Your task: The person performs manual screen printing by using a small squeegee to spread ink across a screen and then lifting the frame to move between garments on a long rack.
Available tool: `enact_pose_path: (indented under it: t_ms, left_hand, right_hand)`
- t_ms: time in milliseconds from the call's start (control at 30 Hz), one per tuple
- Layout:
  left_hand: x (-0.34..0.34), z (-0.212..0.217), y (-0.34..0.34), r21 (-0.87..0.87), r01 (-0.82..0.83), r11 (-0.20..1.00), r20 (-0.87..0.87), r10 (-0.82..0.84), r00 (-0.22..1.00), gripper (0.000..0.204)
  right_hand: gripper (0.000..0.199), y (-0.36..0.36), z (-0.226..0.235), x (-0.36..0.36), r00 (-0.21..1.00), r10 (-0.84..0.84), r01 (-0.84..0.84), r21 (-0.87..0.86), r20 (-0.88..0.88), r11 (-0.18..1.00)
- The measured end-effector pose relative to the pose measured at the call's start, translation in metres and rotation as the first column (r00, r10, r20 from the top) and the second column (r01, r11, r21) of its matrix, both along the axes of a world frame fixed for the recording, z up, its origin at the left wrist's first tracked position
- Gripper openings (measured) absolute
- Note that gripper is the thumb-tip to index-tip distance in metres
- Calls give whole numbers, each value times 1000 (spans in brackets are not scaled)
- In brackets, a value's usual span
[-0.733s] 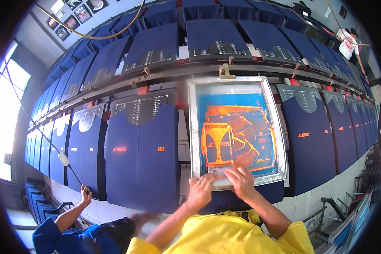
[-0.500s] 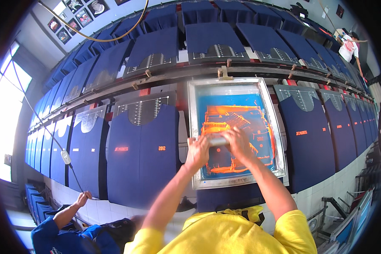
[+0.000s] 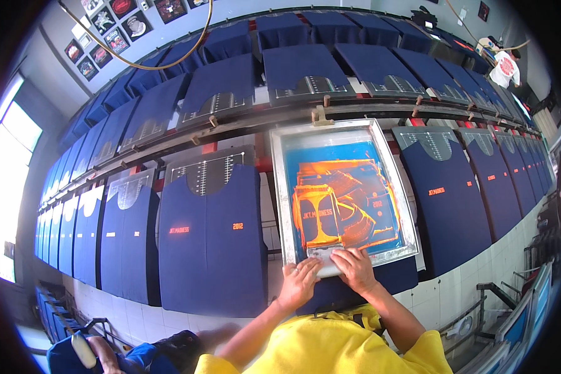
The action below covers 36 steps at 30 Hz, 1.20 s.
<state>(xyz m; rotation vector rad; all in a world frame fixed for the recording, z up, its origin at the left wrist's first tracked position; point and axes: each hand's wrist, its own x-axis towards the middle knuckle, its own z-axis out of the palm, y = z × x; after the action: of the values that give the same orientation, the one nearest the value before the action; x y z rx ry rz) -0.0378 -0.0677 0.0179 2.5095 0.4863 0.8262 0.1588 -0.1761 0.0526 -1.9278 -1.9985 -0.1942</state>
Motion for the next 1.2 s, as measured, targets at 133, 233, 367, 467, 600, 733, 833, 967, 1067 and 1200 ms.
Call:
enact_pose_path:
  t_ms: [133,233,367,467,600,733,833,967,1067,1200]
  left_hand:
    - [-6,-19,-17,-9,0,1000,30,0,1000,57]
    - [-14,-19,-21,-13,38,999,-19,-39,999,52]
    - [-14,-12,-10,-118,109,987,43,-104,994,49]
    - [-18,-6,2,-199,37,979,75,-23,997,48]
    - [2,-14,31,-450,-264,853,147,363,920,48]
    - [17,-22,45,-715,-264,647,89,459,884,50]
    - [27,-25,53,-864,-241,443,26,516,856,54]
    - [33,-15,56,-895,-230,383,5,524,852,54]
    - [35,-6,60,-897,-245,367,-22,516,856,54]
    - [40,-8,64,-872,-277,404,-14,545,838,51]
  right_hand:
    - [58,-16,1,-6,1000,21,-21,-79,-1,997]
    - [64,-23,0,-8,999,36,-40,-141,-29,989]
    - [64,-16,22,-2,980,55,-83,-140,-191,987]
    - [54,-15,32,31,939,-1,-28,-80,-343,996]
    - [43,-24,27,112,863,-311,362,57,-398,930]
    - [41,-37,22,178,739,-540,583,-18,-403,812]
    - [44,-46,11,199,697,-487,526,-85,-527,846]
    - [49,-47,2,205,605,-370,444,-86,-705,892]
    - [55,-48,5,206,568,-325,429,-65,-756,901]
    - [59,-48,2,208,561,-273,397,-36,-782,917]
